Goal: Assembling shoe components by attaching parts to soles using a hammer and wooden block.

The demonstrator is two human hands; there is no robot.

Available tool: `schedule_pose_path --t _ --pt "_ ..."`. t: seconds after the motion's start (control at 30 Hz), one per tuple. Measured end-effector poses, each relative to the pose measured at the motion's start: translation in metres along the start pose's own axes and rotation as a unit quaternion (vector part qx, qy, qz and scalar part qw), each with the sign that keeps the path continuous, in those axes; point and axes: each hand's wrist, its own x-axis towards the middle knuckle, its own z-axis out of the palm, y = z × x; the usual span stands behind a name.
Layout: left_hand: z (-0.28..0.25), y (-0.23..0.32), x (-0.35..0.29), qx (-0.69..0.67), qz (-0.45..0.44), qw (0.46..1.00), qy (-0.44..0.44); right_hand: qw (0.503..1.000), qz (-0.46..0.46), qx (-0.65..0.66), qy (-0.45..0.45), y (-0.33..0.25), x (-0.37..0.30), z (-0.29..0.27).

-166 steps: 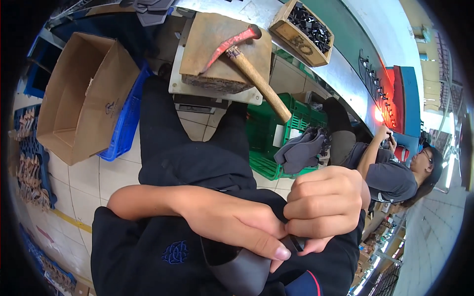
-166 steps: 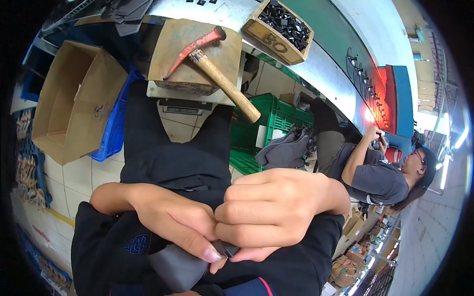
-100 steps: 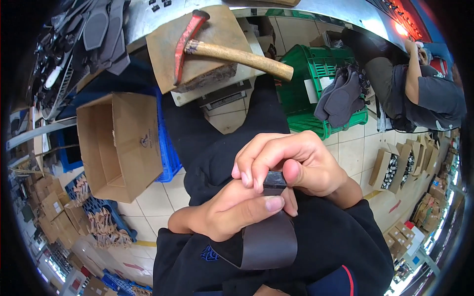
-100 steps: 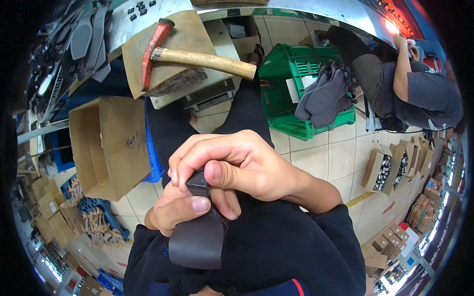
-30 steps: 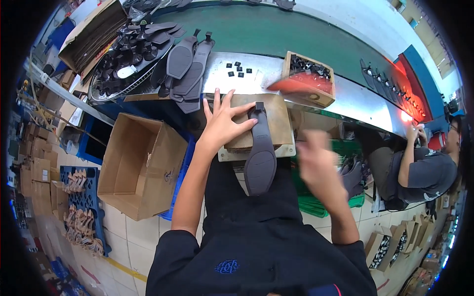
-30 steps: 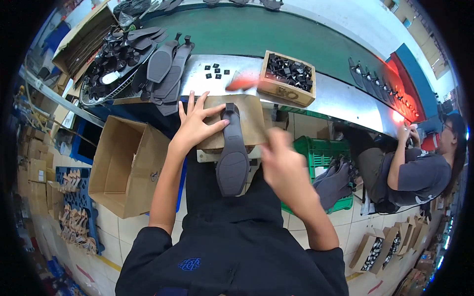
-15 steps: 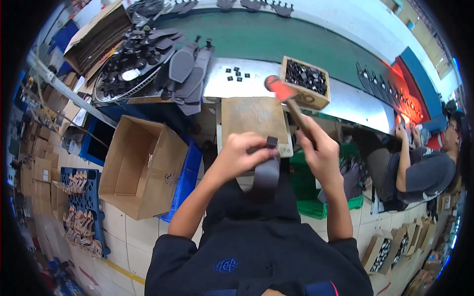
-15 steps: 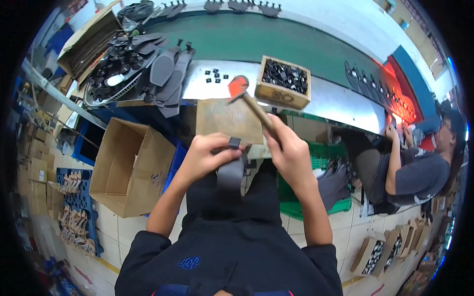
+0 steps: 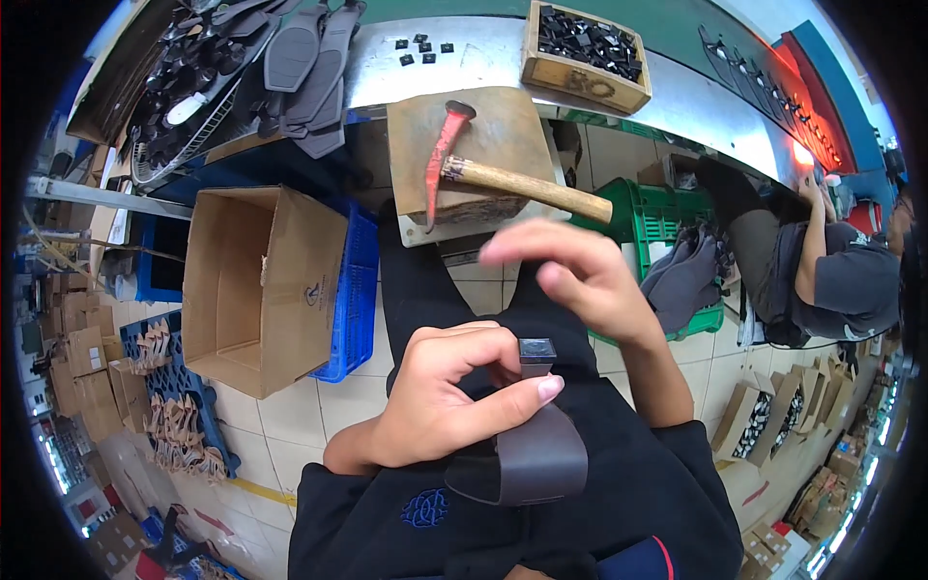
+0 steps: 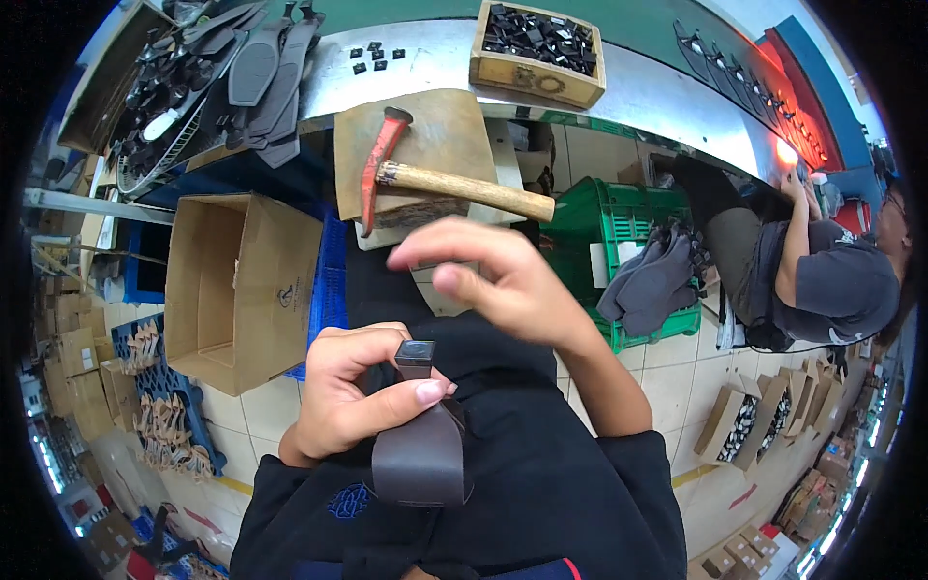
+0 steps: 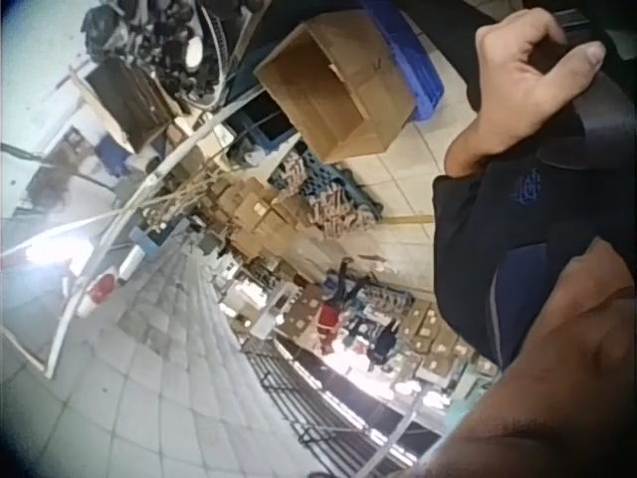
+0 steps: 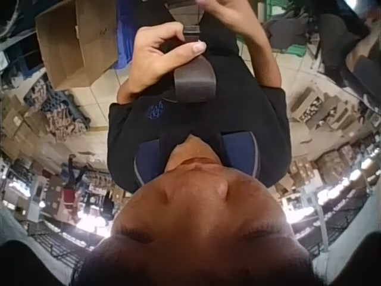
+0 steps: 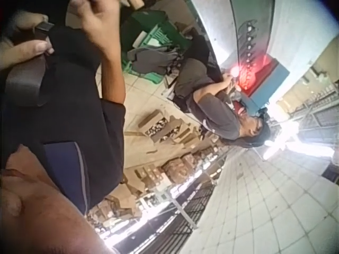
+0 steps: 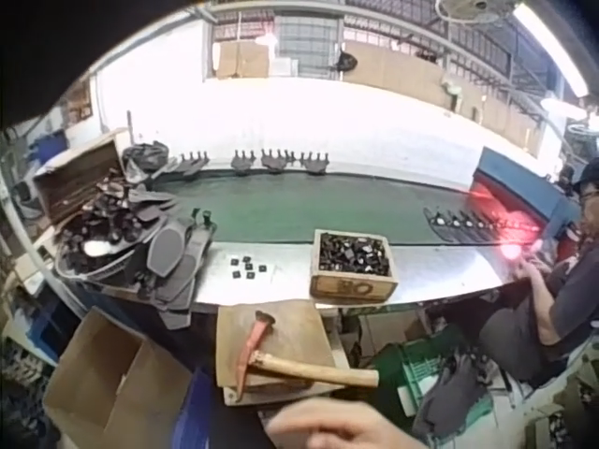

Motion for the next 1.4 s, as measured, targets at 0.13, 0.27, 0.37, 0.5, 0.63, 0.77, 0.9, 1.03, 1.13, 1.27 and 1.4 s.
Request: schedule_pose_path --t 0.13,0.27,0.37,0.5,0.63,0.77,0.9,1.03,1.13,1.27,1.4 --pt "0.006 0.002 -0.005 -0.045 -0.051 0.997 -0.031 0.952 0.031 0.305 -0.028 -0.014 -0.022 0.029" --pt "0.012 0.005 -0.002 -0.201 -0.158 0.953 -0.164 0.933 0.124 0.339 -0.003 -0.017 -0.037 0.036" --pt "0.021 -0.004 -0.001 -0.274 -0.149 0.932 -0.183 0.920 0.150 0.360 -0.042 -0.019 -0.042 0.033" --pt "0.028 -0.010 -0.003 -0.338 -0.183 0.901 -0.201 0.930 0.078 0.357 -0.040 -0.018 -0.042 0.039" --pt "0.032 -0.008 -0.002 -0.367 -0.201 0.890 -0.182 0.916 0.103 0.388 0.009 -0.023 -0.044 0.045" --pt "0.037 -0.009 -0.003 -0.397 -0.209 0.879 -0.164 0.900 0.125 0.416 0.038 -0.021 -0.050 0.049" --pt "0.045 -0.010 -0.004 -0.390 -0.212 0.882 -0.159 0.903 0.087 0.418 0.038 -0.014 -0.059 0.044" --pt "0.049 -0.016 -0.007 -0.393 -0.218 0.881 -0.147 0.886 0.069 0.458 0.020 -0.012 -0.064 0.037" --pt "0.048 -0.022 -0.005 -0.368 -0.182 0.896 -0.168 0.886 0.064 0.458 0.020 -0.011 -0.065 0.035" --pt "0.049 -0.022 -0.005 -0.356 -0.189 0.898 -0.174 0.887 0.043 0.460 0.015 -0.008 -0.066 0.034" --pt "0.047 -0.022 0.003 -0.362 -0.218 0.886 -0.193 0.888 0.042 0.457 0.033 -0.004 -0.069 0.034"
